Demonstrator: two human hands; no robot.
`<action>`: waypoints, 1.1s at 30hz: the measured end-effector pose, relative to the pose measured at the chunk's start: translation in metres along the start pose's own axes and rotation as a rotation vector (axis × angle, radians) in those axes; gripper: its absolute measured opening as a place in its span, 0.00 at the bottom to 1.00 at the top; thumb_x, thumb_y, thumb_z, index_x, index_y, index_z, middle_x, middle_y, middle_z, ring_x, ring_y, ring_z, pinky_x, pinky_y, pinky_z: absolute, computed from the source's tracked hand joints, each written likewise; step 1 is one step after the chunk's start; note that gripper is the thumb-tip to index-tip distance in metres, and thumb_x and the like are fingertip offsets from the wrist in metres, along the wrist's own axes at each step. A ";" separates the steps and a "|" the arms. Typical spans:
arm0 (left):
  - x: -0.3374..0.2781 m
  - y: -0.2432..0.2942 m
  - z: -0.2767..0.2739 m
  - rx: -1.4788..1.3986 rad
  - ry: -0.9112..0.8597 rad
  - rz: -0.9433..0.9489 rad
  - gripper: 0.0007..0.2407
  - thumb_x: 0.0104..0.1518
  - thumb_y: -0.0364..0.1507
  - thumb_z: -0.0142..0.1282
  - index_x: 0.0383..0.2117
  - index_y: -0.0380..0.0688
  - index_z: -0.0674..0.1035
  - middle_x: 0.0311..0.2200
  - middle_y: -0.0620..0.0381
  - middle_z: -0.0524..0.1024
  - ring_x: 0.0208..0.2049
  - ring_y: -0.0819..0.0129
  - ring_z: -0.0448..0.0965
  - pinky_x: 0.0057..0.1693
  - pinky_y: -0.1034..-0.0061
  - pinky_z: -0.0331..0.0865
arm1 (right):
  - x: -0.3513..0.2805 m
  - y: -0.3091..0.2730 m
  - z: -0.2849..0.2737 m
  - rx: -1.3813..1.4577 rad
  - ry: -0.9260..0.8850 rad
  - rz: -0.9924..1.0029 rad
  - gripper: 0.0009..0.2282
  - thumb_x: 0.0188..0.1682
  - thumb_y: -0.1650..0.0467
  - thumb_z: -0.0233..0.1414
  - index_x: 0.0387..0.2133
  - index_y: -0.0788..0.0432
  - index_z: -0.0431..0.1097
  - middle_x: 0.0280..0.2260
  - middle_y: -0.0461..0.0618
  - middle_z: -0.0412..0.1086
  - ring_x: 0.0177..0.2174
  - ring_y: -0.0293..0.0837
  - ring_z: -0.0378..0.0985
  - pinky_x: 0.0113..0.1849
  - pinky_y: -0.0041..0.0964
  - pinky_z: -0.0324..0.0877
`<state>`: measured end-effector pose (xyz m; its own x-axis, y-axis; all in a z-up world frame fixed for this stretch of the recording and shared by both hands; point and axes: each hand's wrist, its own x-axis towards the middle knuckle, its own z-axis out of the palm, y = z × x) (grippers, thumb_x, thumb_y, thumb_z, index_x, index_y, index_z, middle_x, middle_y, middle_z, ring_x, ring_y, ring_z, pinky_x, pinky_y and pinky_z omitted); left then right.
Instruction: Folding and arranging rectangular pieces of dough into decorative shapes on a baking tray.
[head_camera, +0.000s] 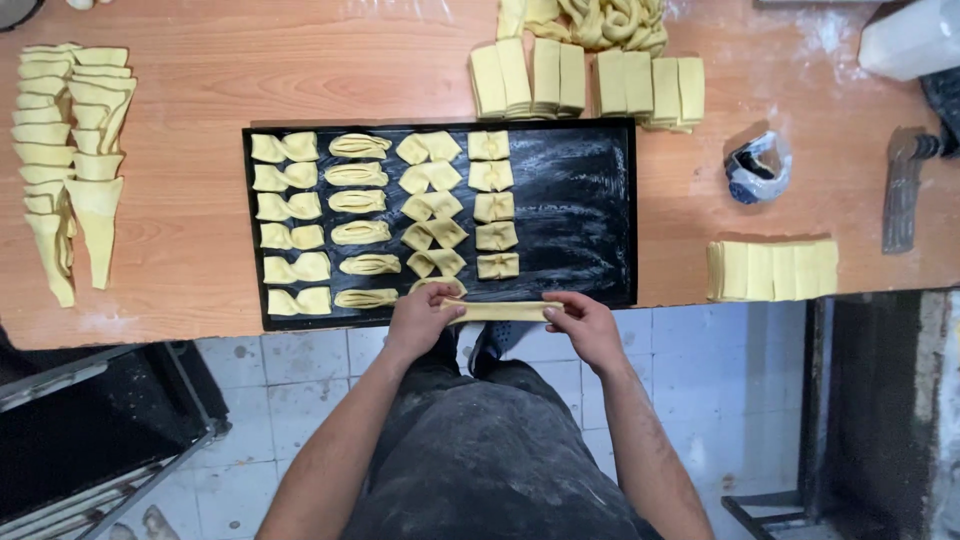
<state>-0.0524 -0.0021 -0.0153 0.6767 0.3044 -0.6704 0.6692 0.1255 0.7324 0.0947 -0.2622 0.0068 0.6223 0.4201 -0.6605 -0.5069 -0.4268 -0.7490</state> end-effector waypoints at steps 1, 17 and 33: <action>0.002 -0.001 0.006 0.007 0.003 -0.001 0.15 0.52 0.29 0.67 0.46 0.40 0.81 0.38 0.55 0.85 0.39 0.72 0.85 0.47 0.79 0.78 | 0.004 -0.002 0.003 0.007 -0.003 -0.001 0.13 0.49 0.71 0.59 0.46 0.62 0.77 0.36 0.50 0.79 0.34 0.38 0.81 0.38 0.34 0.80; -0.001 0.004 0.072 -0.024 0.390 0.298 0.13 0.51 0.24 0.66 0.40 0.34 0.78 0.38 0.51 0.79 0.39 0.68 0.84 0.45 0.76 0.79 | 0.019 -0.008 0.051 -0.579 0.242 -0.267 0.13 0.45 0.69 0.63 0.41 0.60 0.73 0.35 0.51 0.76 0.32 0.41 0.81 0.37 0.37 0.76; -0.004 -0.013 0.077 1.053 0.322 0.829 0.15 0.60 0.32 0.53 0.50 0.38 0.80 0.51 0.50 0.75 0.51 0.55 0.73 0.53 0.62 0.70 | 0.011 -0.005 0.065 -0.977 0.127 -0.730 0.10 0.47 0.72 0.58 0.41 0.59 0.76 0.41 0.53 0.72 0.41 0.55 0.74 0.43 0.47 0.72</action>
<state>-0.0395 -0.0779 -0.0314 0.9842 0.1595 0.0763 0.1207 -0.9216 0.3689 0.0657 -0.2037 0.0005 0.6543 0.7545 -0.0520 0.6112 -0.5681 -0.5511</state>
